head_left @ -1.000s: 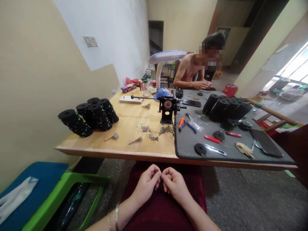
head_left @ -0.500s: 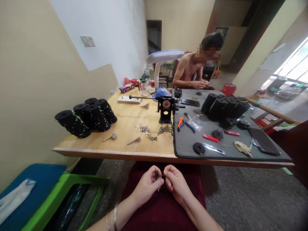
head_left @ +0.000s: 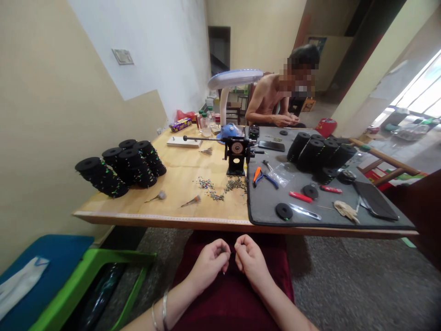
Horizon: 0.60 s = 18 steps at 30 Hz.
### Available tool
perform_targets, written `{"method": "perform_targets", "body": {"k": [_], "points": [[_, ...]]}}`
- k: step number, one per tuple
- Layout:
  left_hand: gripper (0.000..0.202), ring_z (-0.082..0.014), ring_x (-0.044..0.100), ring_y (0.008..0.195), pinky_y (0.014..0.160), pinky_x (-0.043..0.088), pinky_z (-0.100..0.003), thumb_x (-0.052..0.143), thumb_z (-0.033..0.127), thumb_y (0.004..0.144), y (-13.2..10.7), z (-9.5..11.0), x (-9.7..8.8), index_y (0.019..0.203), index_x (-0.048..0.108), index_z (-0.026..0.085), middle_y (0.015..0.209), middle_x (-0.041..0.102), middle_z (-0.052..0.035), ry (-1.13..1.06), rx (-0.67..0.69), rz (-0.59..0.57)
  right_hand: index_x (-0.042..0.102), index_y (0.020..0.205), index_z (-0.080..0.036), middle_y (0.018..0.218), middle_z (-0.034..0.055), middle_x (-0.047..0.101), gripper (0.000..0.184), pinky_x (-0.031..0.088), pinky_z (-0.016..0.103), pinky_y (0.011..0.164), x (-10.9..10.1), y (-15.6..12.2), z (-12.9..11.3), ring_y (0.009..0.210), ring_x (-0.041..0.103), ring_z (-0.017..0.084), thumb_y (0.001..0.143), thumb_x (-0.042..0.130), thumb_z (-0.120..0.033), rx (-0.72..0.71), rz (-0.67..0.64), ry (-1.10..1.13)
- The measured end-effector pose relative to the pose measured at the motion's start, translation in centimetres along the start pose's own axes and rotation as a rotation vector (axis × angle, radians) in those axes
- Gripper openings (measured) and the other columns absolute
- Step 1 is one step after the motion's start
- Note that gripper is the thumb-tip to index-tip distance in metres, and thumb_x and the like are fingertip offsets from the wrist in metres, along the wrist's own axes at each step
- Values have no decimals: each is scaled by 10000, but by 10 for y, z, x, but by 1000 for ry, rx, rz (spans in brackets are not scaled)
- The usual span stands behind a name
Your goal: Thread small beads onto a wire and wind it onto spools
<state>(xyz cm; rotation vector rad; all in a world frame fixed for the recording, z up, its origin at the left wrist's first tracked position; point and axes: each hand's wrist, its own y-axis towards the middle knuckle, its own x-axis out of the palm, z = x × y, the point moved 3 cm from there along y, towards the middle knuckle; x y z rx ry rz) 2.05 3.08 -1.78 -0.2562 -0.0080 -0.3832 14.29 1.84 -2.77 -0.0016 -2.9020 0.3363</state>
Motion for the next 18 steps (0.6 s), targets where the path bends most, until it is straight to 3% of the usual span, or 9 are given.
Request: {"method": "perform_targets", "body": {"k": [9, 18], "points": [[83, -77, 359, 434, 448, 302, -207, 498, 229, 768, 0, -1, -1, 711, 490, 169, 494, 426, 77, 83, 21, -12, 404, 735, -212, 357, -126, 404, 219, 191, 168, 357, -1, 1, 0, 316, 272, 47, 817, 507, -388, -37, 9, -59], [161, -107, 411, 554, 554, 339, -229, 571, 266, 765, -3, 17, -2, 665, 599, 143, 581, 533, 19, 266, 108, 56, 421, 731, -199, 421, -110, 405, 253, 212, 183, 400, 1, 0, -4, 380, 294, 56, 804, 535, -413, -63, -45, -33]]}}
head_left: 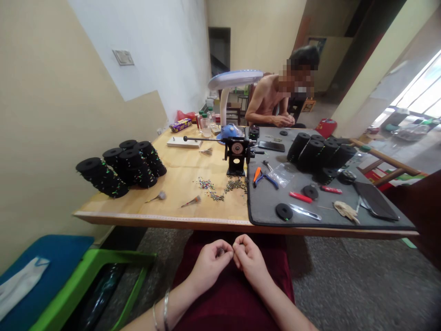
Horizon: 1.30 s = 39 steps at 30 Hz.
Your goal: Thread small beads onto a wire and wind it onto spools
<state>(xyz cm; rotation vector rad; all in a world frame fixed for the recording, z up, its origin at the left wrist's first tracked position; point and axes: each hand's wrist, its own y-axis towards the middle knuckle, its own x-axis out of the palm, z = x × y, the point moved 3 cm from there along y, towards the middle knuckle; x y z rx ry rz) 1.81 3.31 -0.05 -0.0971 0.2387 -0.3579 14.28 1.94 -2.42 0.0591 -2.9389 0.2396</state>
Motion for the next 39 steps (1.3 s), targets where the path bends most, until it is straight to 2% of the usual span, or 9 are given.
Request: {"method": "perform_targets", "body": {"k": [4, 7, 11, 17, 21, 24, 28, 35, 39], "points": [[166, -98, 407, 540, 504, 327, -207, 585, 323, 773, 2, 0, -4, 763, 583, 158, 631, 518, 29, -142, -21, 45, 482, 765, -180, 468, -100, 399, 226, 228, 193, 421, -1, -1, -4, 419, 307, 64, 777, 562, -390, 28, -66, -42], [188, -81, 389, 516, 465, 307, -189, 564, 354, 796, 3, -2, -5, 809, 541, 168, 660, 488, 42, -269, -36, 30, 486, 673, -178, 480, -84, 412, 141, 248, 199, 441, 0, -4, -9, 444, 324, 67, 744, 567, -269, 20, -96, -185], [163, -78, 382, 515, 468, 308, -187, 552, 328, 813, 4, -4, -7, 791, 529, 168, 636, 458, 51, -231, 10, 72, 443, 616, -195, 478, -79, 417, 108, 253, 201, 443, 1, -8, -13, 446, 332, 71, 702, 498, -158, -23, -78, -270], [142, -81, 354, 476, 446, 291, -191, 512, 326, 831, 9, -11, -18, 813, 508, 185, 567, 397, 77, -200, 26, 166, 423, 583, -196, 484, -83, 367, 121, 232, 200, 443, -5, -8, -12, 454, 294, 68, 672, 499, -163, -55, -8, -254], [126, -84, 378, 476, 471, 323, -200, 474, 310, 839, 10, -17, -34, 831, 507, 189, 573, 425, 72, -191, 26, 223, 420, 637, -203, 434, -104, 355, 162, 190, 189, 404, -12, -10, -5, 397, 265, 56, 721, 539, -274, 58, 30, -65], [113, -84, 408, 486, 494, 357, -212, 485, 270, 816, 8, -17, -39, 865, 531, 179, 629, 496, 49, -166, 19, 187, 438, 687, -200, 424, -100, 403, 212, 161, 180, 386, -14, -12, -1, 374, 261, 51, 747, 564, -359, 114, 47, 35], [161, -89, 420, 511, 493, 358, -208, 542, 305, 797, 2, -11, -30, 868, 560, 162, 647, 544, 27, -181, -35, 36, 449, 696, -194, 431, -89, 448, 286, 163, 176, 384, -12, -14, -3, 368, 266, 46, 738, 610, -427, 100, 39, 45], [281, -92, 427, 541, 489, 355, -196, 647, 355, 743, 6, 4, -13, 942, 621, 158, 627, 497, 41, -205, -31, -126, 467, 692, -183, 415, -82, 461, 325, 165, 184, 389, -8, -14, -7, 359, 267, 44, 744, 607, -472, 119, -52, 3], [229, -81, 397, 504, 469, 329, -195, 625, 368, 754, 11, 10, -13, 727, 597, 142, 567, 471, 47, -173, -43, -94, 469, 685, -179, 414, -92, 426, 337, 173, 182, 395, -8, -15, -5, 378, 279, 45, 744, 617, -476, 111, -81, 13]]}}
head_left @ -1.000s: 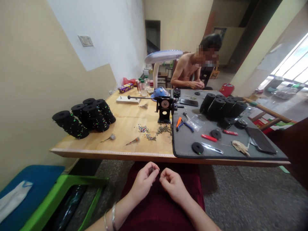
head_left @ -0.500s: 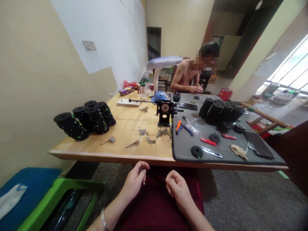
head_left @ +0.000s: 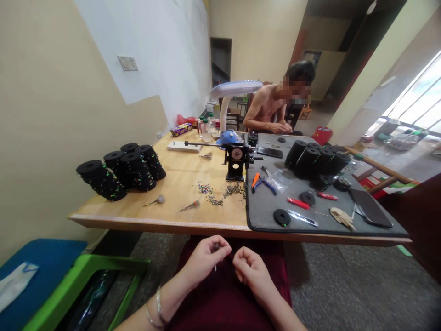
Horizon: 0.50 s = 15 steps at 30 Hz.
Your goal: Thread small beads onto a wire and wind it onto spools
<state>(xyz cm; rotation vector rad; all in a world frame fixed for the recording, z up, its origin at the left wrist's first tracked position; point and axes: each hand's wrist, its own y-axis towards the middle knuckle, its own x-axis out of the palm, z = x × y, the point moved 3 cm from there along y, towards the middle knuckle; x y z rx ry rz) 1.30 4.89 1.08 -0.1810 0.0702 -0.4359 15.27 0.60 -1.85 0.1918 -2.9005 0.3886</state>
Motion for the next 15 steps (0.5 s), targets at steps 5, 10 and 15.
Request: {"method": "perform_targets", "body": {"k": [5, 10, 15], "points": [[267, -84, 390, 483, 464, 326, -196, 618, 400, 748, -1, 1, -3, 667, 551, 154, 530, 464, 54, 32, -18, 54, 560, 746, -155, 527, -12, 591, 316, 263, 176, 393, -7, 1, -3, 429, 433, 77, 776, 602, -467, -28, 2, -103], [256, -98, 414, 506, 499, 336, -206, 612, 391, 752, -2, 3, -5, 659, 559, 158, 540, 484, 44, 115, 24, 96, 583, 1096, -192, 1000, 106, 673, 367, 486, 250, 553, -16, 5, -22, 895, 618, 226, 811, 593, -423, -170, 121, -185], [227, -146, 514, 598, 581, 384, -236, 593, 353, 773, -4, 14, -4, 659, 601, 156, 619, 607, -13, 231, 146, 150, 564, 1019, -174, 879, 57, 647, 367, 507, 249, 540, 6, 14, -31, 747, 622, 175, 756, 647, -417, -114, -61, -18]]}}
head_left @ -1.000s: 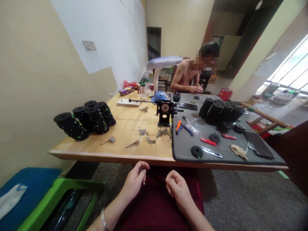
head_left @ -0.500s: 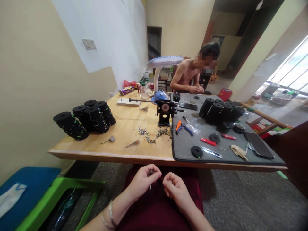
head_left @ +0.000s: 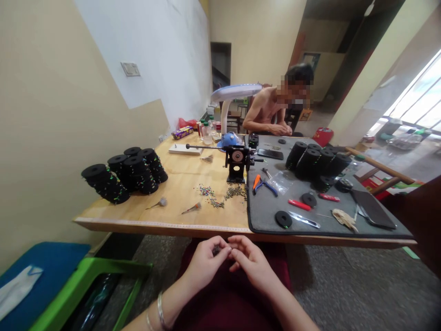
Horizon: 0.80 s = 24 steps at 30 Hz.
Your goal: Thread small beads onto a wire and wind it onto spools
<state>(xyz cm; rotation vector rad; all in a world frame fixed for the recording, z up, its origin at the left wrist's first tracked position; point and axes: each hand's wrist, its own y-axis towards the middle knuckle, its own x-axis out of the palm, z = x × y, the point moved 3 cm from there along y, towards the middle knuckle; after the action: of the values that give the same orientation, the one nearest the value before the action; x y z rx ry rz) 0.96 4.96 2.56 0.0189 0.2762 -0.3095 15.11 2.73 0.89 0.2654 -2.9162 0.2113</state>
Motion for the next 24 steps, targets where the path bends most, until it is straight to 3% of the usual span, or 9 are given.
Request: {"method": "perform_targets", "body": {"k": [3, 6, 11, 15, 17, 24], "points": [[223, -160, 544, 607, 583, 388, -245, 550, 321, 809, -2, 6, -3, 667, 618, 163, 635, 636, -28, 113, 66, 36, 538, 857, -161, 623, -14, 596, 285, 413, 206, 450, 9, 4, 4, 485, 522, 100, 763, 623, -416, 50, -17, -40], [199, -162, 550, 600, 571, 379, -247, 549, 287, 808, -3, 9, -6, 668, 631, 172, 632, 639, -28, 196, 122, 12, 497, 716, -175, 475, -66, 489, 255, 291, 185, 420, 10, 6, 9, 412, 393, 69, 771, 609, -396, 25, 12, -158], [183, -174, 545, 613, 585, 379, -262, 508, 265, 832, 13, 11, -28, 708, 620, 190, 653, 624, -34, 401, 231, 27, 461, 648, -188, 459, -96, 366, 319, 204, 194, 412, 2, 12, 18, 412, 281, 59, 734, 640, -437, -34, 68, -120], [134, -228, 577, 759, 684, 395, -314, 479, 188, 828, 46, 6, -56, 836, 612, 184, 794, 650, -79, 781, 261, 123, 422, 646, -210, 408, -128, 283, 434, 121, 190, 375, -5, 18, 27, 359, 182, 42, 666, 657, -573, 8, 131, 52], [135, -242, 569, 827, 722, 399, -327, 503, 168, 810, 61, 2, -65, 888, 611, 185, 837, 652, -82, 917, 248, 114, 415, 639, -212, 395, -138, 257, 479, 96, 188, 368, -6, 18, 29, 348, 153, 33, 616, 682, -609, 32, 157, 108], [144, -250, 535, 933, 832, 382, -376, 539, 191, 820, 90, 7, -77, 941, 618, 194, 945, 654, -82, 999, 355, 201, 433, 654, -206, 393, -145, 229, 503, 51, 181, 367, -8, 10, 27, 347, 119, 22, 574, 722, -610, 94, 212, 198]]}}
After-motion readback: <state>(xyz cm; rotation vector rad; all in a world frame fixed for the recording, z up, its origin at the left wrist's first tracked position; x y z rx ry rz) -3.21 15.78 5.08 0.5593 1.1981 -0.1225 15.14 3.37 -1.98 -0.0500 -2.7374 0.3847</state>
